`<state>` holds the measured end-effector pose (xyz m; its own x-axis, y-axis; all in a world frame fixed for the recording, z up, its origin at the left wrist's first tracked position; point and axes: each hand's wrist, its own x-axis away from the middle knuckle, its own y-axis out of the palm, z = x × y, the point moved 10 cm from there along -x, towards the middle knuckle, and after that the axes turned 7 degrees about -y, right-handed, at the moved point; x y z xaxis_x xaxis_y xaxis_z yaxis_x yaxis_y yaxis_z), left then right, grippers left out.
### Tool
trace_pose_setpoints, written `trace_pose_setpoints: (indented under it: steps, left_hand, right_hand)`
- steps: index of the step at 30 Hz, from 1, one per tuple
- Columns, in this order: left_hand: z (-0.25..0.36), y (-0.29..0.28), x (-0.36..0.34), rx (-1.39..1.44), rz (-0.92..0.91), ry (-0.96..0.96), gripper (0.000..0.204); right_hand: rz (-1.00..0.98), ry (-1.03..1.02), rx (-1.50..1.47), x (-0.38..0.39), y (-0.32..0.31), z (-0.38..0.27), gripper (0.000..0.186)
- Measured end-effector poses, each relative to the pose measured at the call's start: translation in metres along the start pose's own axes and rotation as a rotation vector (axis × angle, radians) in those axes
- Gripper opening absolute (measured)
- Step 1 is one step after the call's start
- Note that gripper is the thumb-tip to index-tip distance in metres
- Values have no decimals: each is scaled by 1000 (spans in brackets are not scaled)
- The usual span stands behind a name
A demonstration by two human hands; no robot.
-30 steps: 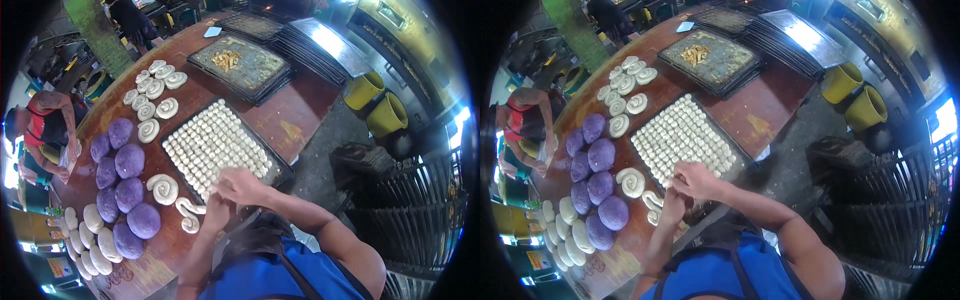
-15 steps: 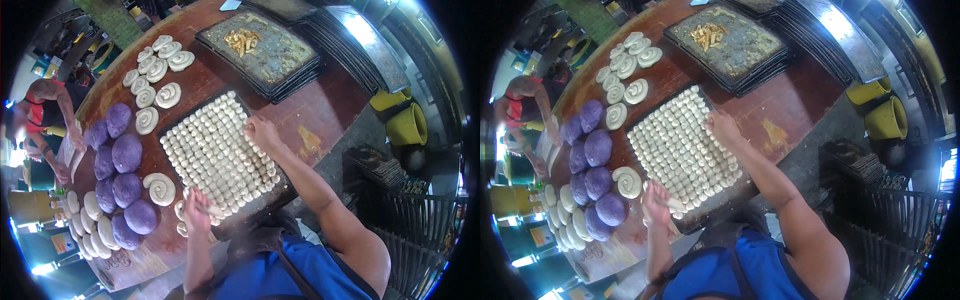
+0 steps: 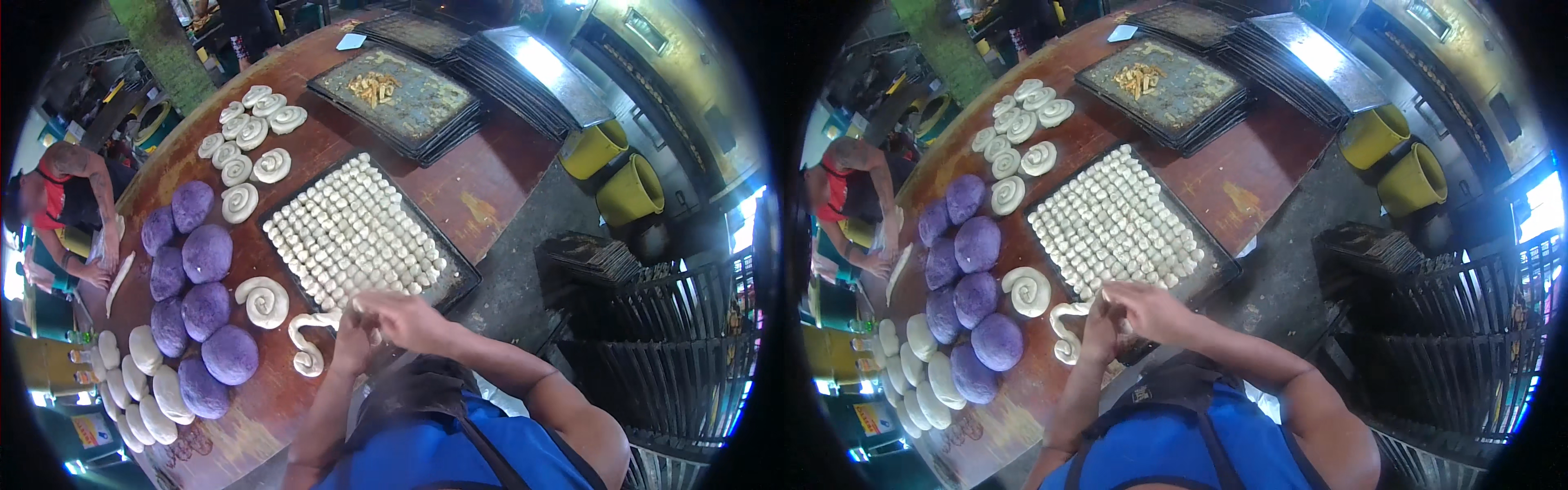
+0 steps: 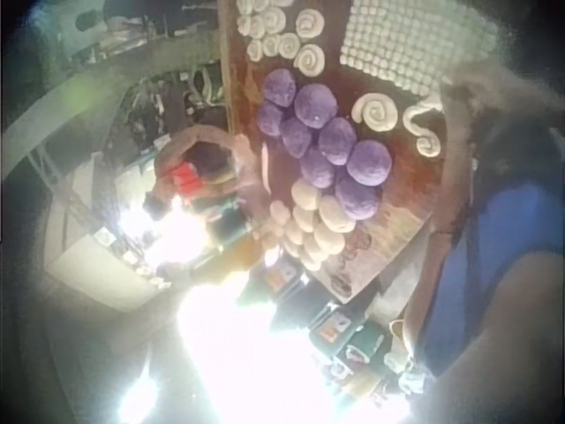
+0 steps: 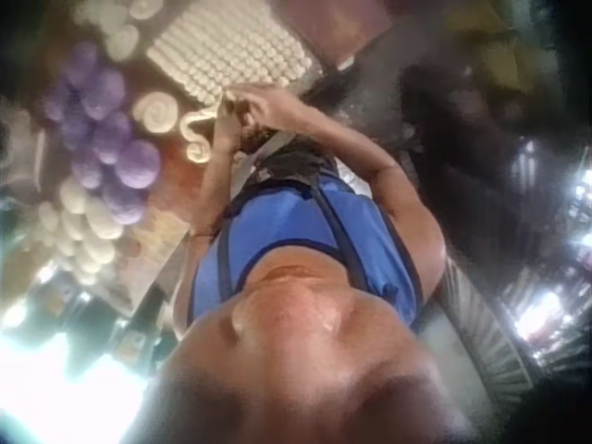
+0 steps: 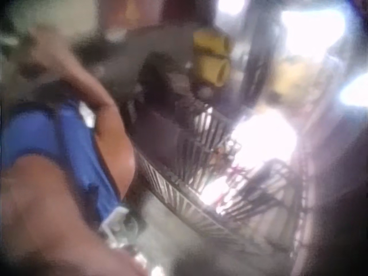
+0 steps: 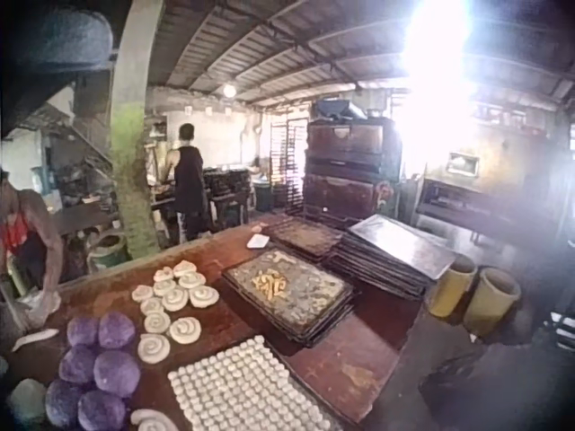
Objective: The person pinches dough into small pieces and arranges them onto a baking tray, moves the filled tray, and places new dough pieces onto an empty baking tray by hand.
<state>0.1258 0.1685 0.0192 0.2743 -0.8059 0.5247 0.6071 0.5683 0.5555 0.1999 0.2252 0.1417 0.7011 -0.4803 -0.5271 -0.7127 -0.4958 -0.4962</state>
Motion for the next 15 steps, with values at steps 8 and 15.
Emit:
trace_pose_setpoints:
  steps: [8,15]
  left_hand:
    - [53,58,11,-726,-157,417,15]
    - [1,38,-3,-11,146,-290,21]
  right_hand:
    - [-186,253,-609,-25,-20,56,16]
    - [-41,522,-2,-34,-61,253,18]
